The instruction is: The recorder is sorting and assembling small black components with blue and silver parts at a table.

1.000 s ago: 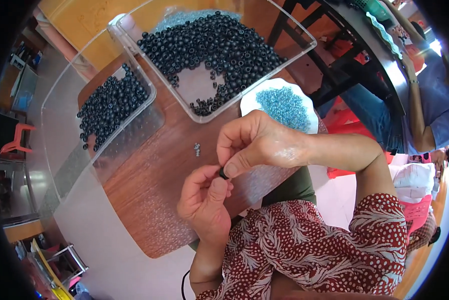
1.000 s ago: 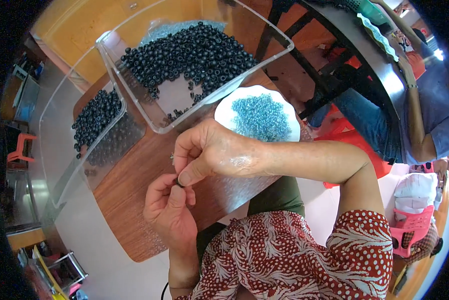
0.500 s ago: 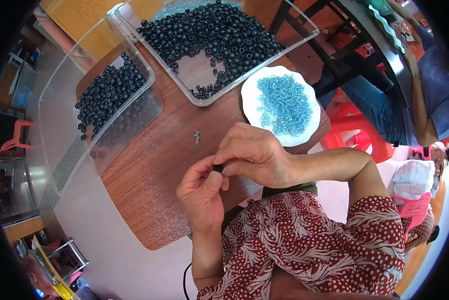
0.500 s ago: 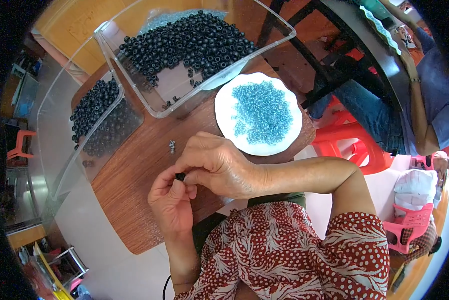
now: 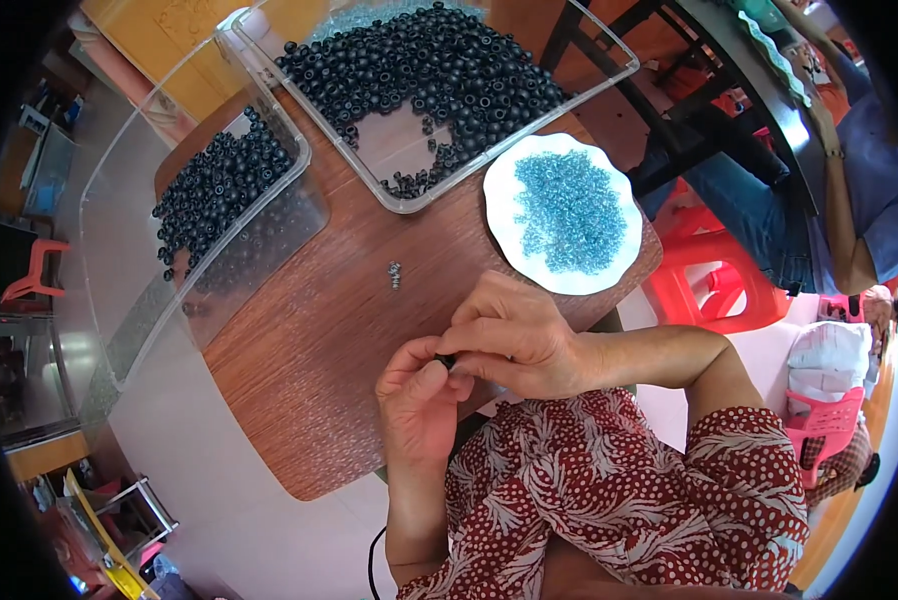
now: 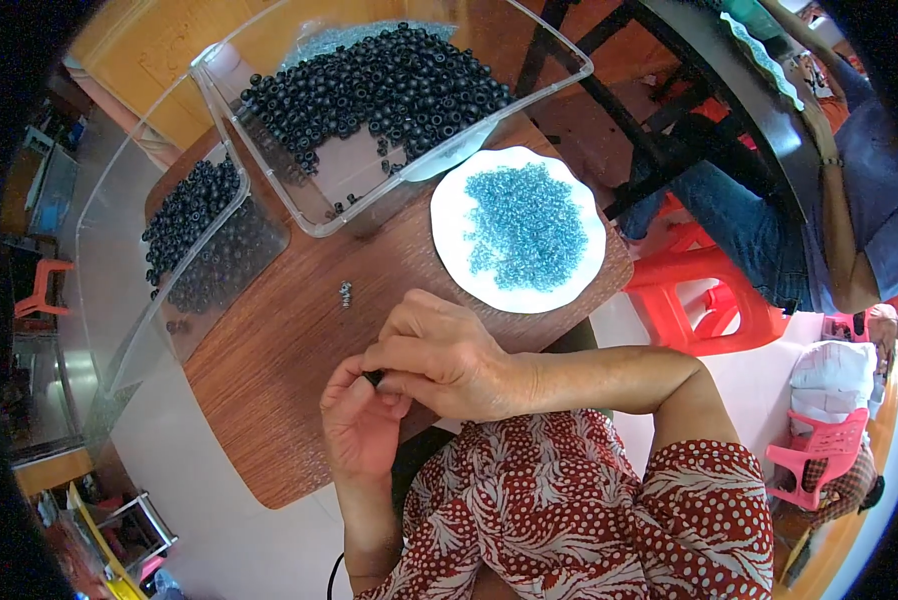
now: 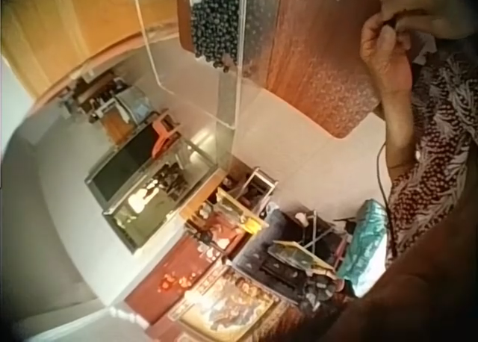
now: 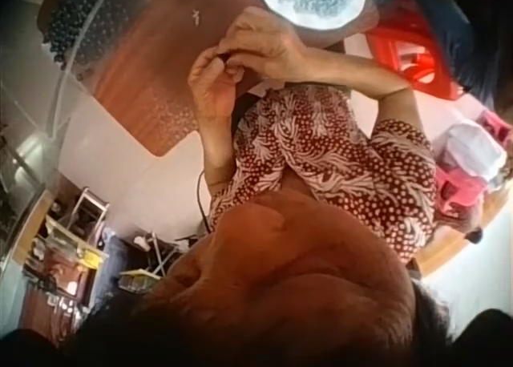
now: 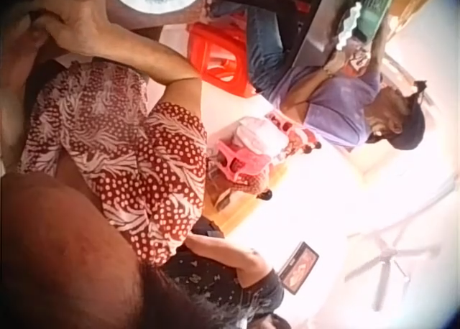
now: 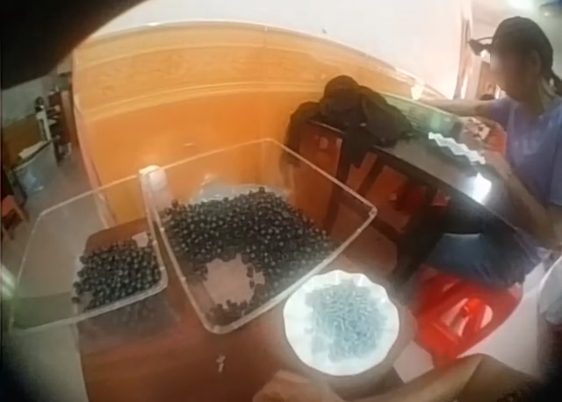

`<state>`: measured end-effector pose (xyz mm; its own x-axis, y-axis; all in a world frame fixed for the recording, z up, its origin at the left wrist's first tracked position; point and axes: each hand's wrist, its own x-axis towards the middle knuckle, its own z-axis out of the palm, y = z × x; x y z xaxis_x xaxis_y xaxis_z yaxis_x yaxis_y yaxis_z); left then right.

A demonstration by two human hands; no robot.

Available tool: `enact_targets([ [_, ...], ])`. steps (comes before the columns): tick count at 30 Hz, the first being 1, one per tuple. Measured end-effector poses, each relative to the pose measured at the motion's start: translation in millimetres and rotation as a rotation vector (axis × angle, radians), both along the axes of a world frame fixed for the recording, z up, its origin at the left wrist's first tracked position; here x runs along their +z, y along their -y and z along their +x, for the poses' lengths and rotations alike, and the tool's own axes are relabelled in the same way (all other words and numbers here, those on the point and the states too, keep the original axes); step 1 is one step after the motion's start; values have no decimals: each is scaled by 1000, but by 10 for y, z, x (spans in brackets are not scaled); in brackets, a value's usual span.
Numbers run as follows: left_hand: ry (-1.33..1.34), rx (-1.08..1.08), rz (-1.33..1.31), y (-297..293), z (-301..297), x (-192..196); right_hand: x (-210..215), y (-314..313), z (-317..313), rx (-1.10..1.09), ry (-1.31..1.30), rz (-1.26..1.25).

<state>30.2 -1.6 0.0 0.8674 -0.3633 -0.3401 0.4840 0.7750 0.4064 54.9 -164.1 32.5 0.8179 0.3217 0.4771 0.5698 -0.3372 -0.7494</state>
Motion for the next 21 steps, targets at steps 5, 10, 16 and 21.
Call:
enact_targets([
  [5, 55, 56, 50, -19, -14, -26, -62, -35, -66, -2, 96, -76],
  [10, 112, 156, 241, -165, 19, 5, -77, 215, 157, -189, 264, -364],
  [16, 156, 122, 374, -178, 20, -77, -22, 420, 195, -271, 333, -785],
  [21, 154, 122, 315, -157, 17, -108, -163, 445, 163, -264, 372, -921],
])
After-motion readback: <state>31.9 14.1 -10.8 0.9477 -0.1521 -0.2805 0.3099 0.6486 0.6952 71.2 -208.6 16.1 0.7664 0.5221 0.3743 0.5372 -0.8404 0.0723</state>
